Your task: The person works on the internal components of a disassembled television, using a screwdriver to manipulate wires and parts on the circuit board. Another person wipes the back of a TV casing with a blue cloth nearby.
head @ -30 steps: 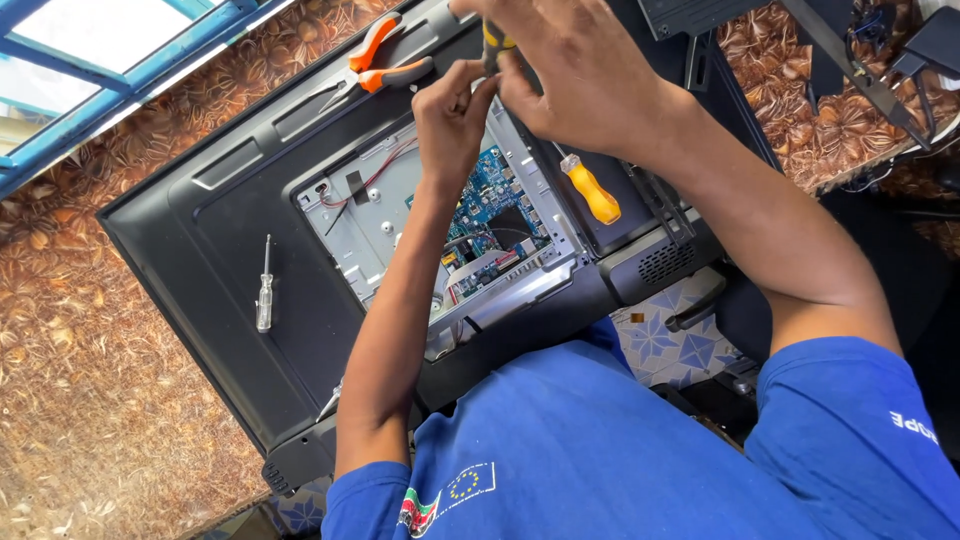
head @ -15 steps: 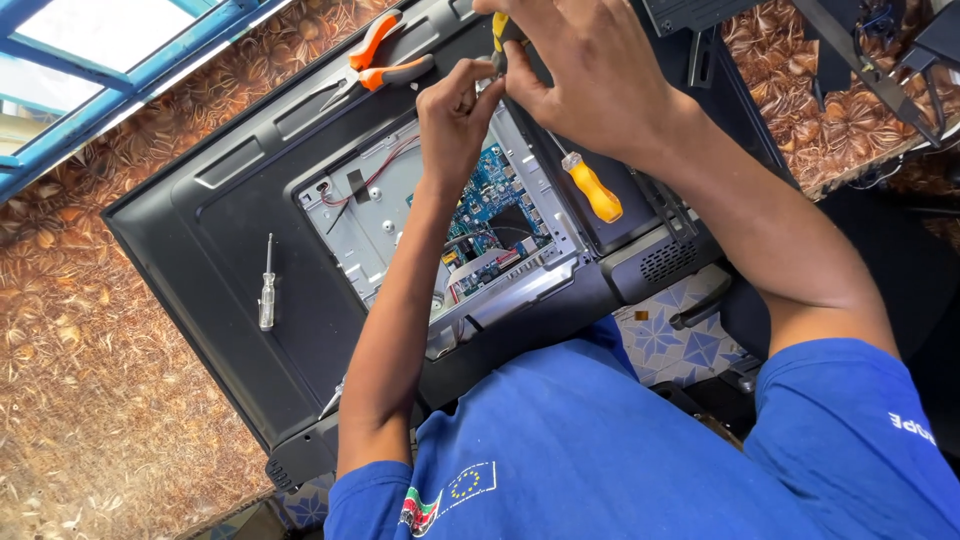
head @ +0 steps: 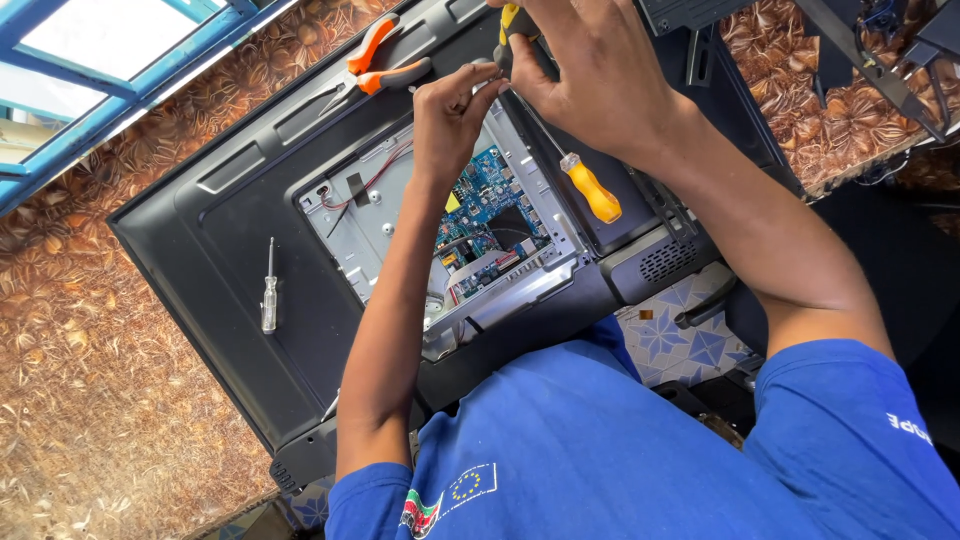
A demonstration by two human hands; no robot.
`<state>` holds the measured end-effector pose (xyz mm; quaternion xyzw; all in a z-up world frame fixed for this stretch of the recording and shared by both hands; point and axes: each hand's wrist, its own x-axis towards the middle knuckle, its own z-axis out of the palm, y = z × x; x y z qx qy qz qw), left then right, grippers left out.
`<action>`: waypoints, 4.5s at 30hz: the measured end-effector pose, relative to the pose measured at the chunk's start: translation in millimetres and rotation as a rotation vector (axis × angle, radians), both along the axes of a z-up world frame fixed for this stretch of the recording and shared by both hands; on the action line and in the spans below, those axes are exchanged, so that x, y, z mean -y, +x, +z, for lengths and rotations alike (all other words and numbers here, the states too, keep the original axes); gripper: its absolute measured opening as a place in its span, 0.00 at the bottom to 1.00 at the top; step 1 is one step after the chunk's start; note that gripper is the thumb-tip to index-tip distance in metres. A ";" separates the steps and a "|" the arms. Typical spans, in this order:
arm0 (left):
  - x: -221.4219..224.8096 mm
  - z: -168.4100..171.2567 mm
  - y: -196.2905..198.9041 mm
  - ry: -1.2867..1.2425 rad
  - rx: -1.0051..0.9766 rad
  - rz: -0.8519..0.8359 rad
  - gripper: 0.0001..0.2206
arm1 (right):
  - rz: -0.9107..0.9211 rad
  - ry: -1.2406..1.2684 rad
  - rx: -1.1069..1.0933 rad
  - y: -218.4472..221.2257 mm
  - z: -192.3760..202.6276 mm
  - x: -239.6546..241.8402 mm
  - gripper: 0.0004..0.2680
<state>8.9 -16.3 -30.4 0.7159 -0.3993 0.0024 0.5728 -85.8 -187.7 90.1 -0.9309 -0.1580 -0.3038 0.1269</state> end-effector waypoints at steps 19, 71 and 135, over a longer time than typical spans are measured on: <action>-4.0 9.9 -1.9 -0.051 0.019 0.005 0.04 | 0.205 0.094 -0.023 2.6 21.4 -10.0 0.11; -21.6 6.1 -7.4 -0.143 -0.107 0.082 0.13 | 0.153 0.055 -0.105 -6.5 30.2 -27.7 0.14; -42.8 23.0 -116.2 0.222 -0.109 -0.630 0.20 | 0.203 -0.358 -0.426 -159.0 30.8 -20.7 0.23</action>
